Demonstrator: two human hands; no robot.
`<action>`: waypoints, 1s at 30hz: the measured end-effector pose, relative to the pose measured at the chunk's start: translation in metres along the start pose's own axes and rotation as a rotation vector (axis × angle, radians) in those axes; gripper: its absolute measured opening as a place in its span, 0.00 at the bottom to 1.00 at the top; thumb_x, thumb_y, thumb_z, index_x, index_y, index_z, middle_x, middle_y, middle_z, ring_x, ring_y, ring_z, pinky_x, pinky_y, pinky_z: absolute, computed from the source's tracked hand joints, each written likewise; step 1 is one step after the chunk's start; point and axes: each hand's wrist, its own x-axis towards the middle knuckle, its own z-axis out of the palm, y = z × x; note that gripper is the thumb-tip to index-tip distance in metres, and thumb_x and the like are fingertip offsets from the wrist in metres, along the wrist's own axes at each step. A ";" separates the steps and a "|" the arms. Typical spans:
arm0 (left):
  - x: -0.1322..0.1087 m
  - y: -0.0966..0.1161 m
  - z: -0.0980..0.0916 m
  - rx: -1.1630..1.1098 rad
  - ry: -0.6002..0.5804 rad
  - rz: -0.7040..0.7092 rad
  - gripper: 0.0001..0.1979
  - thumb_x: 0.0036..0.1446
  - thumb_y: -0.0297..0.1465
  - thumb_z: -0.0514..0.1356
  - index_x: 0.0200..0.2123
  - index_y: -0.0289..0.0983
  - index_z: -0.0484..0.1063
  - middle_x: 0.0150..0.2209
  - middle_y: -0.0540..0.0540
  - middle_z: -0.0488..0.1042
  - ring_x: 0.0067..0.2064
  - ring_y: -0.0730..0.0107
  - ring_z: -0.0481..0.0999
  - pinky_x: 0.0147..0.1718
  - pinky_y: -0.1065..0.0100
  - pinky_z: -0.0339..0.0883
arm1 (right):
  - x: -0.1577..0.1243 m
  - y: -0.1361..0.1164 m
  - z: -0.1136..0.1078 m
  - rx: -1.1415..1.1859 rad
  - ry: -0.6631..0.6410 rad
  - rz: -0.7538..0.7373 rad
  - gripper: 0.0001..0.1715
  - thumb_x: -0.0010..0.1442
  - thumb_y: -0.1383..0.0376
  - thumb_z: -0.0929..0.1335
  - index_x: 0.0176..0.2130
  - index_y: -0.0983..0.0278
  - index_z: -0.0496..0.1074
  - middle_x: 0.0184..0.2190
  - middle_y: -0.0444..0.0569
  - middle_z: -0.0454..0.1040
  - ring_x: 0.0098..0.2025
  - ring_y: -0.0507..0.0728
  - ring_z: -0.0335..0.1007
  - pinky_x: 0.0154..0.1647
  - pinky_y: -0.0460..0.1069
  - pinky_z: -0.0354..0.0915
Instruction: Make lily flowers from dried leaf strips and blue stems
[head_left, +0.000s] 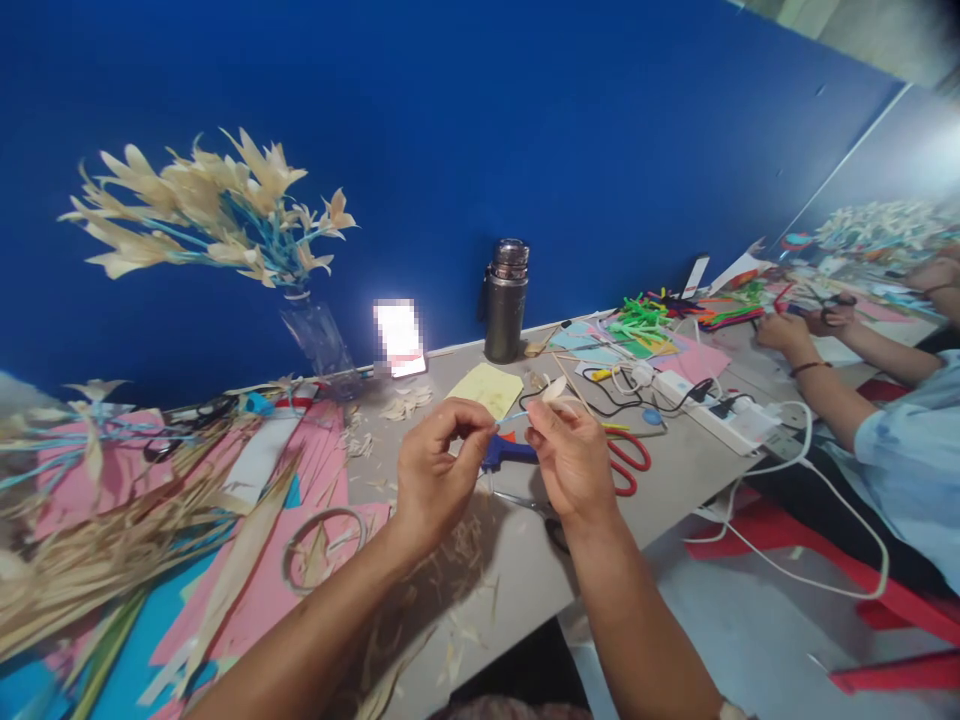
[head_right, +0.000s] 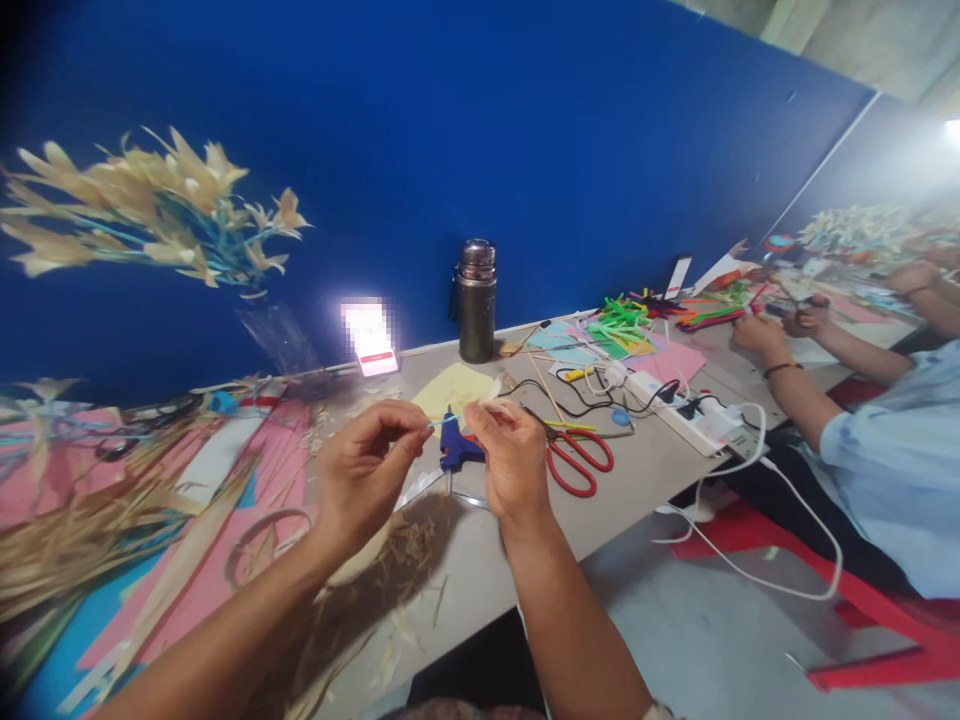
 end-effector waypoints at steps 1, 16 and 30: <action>0.002 0.001 0.000 -0.046 0.005 -0.060 0.03 0.57 0.27 0.64 0.31 0.39 0.74 0.30 0.49 0.76 0.32 0.71 0.74 0.33 0.68 0.68 | 0.001 -0.001 0.001 -0.018 -0.007 -0.005 0.16 0.43 0.58 0.80 0.25 0.63 0.74 0.24 0.41 0.71 0.26 0.49 0.62 0.27 0.46 0.61; -0.003 -0.026 -0.103 0.382 0.047 -0.101 0.03 0.57 0.30 0.64 0.30 0.42 0.77 0.32 0.50 0.79 0.35 0.67 0.78 0.39 0.66 0.72 | 0.101 -0.016 -0.088 -1.424 -0.145 -0.118 0.11 0.57 0.61 0.69 0.31 0.62 0.81 0.26 0.48 0.80 0.29 0.57 0.71 0.31 0.50 0.58; -0.026 -0.031 -0.144 0.380 0.205 -0.256 0.01 0.54 0.30 0.67 0.30 0.39 0.78 0.32 0.49 0.80 0.33 0.69 0.78 0.33 0.68 0.72 | 0.064 0.052 0.029 -1.744 -0.942 -0.156 0.13 0.64 0.65 0.65 0.35 0.61 0.80 0.38 0.52 0.82 0.41 0.59 0.75 0.36 0.48 0.58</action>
